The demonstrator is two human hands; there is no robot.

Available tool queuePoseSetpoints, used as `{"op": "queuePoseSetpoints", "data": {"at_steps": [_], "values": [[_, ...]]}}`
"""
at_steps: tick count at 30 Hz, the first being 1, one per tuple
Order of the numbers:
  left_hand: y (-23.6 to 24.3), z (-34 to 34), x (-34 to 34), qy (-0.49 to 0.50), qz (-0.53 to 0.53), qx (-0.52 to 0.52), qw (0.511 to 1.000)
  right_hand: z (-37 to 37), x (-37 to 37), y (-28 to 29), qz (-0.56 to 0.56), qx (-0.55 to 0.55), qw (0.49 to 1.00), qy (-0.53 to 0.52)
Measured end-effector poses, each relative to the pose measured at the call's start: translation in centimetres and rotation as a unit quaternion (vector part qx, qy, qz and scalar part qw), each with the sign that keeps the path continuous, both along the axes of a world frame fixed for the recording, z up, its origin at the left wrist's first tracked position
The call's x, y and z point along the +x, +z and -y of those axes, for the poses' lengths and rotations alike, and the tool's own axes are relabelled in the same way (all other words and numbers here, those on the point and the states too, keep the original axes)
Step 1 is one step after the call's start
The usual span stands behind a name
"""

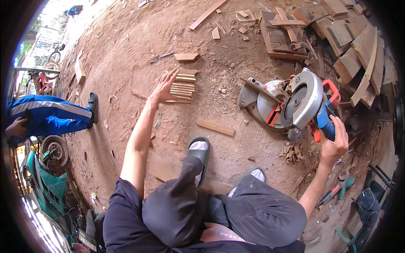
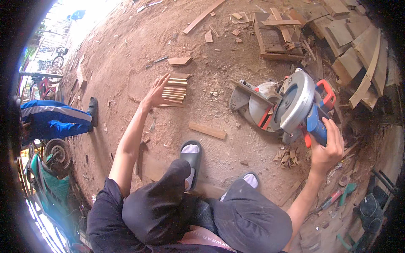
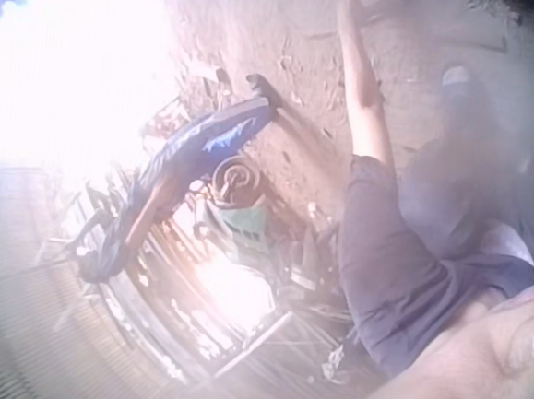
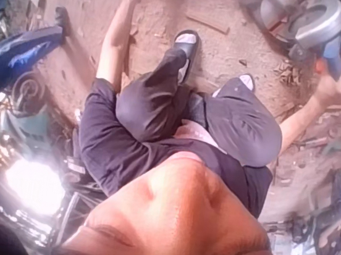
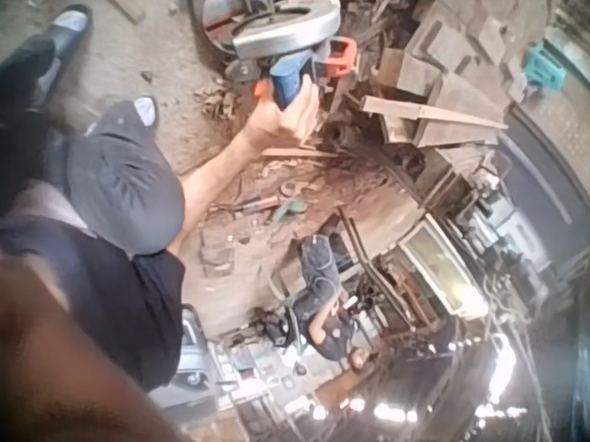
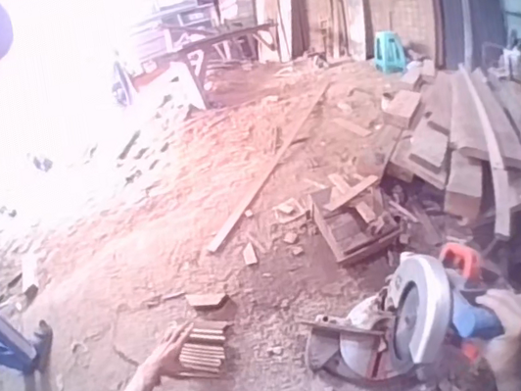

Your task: The person uses a miter saw to cut a small wooden plank on the floor, then clears away wood scraps by hand.

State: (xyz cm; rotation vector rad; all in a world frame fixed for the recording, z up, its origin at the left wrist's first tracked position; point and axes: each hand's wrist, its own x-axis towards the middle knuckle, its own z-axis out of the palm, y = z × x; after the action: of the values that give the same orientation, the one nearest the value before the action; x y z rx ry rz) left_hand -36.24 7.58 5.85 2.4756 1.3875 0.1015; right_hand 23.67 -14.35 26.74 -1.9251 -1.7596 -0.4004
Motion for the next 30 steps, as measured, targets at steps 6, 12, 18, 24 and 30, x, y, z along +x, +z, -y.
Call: {"op": "queuePoseSetpoints", "data": {"at_steps": [6, 12, 18, 24, 30], "values": [[-1.2, -3.2, 0.5, -0.010, 0.015, 0.010, 1.000, 0.1, 0.2, -0.2, 0.003, 0.002, 1.000, 0.001], [-1.5, -4.7, 2.8, 0.015, -0.050, 0.025, 0.998, 0.1, 0.1, -0.2, 0.020, 0.006, 1.000, 0.005], [-0.8, -3.7, 5.9, -0.006, 0.006, 0.056, 0.998, -0.5, -1.7, 1.8, 0.012, -0.059, 0.998, -0.005], [-1.0, -3.0, 5.0, -0.016, 0.051, 0.057, 0.997, -1.8, -2.6, 2.5, 0.030, -0.139, 0.990, -0.023], [-0.8, -1.6, 5.8, 0.001, 0.067, 0.065, 0.996, -1.0, -2.7, 1.6, 0.037, -0.088, 0.995, -0.030]]}}
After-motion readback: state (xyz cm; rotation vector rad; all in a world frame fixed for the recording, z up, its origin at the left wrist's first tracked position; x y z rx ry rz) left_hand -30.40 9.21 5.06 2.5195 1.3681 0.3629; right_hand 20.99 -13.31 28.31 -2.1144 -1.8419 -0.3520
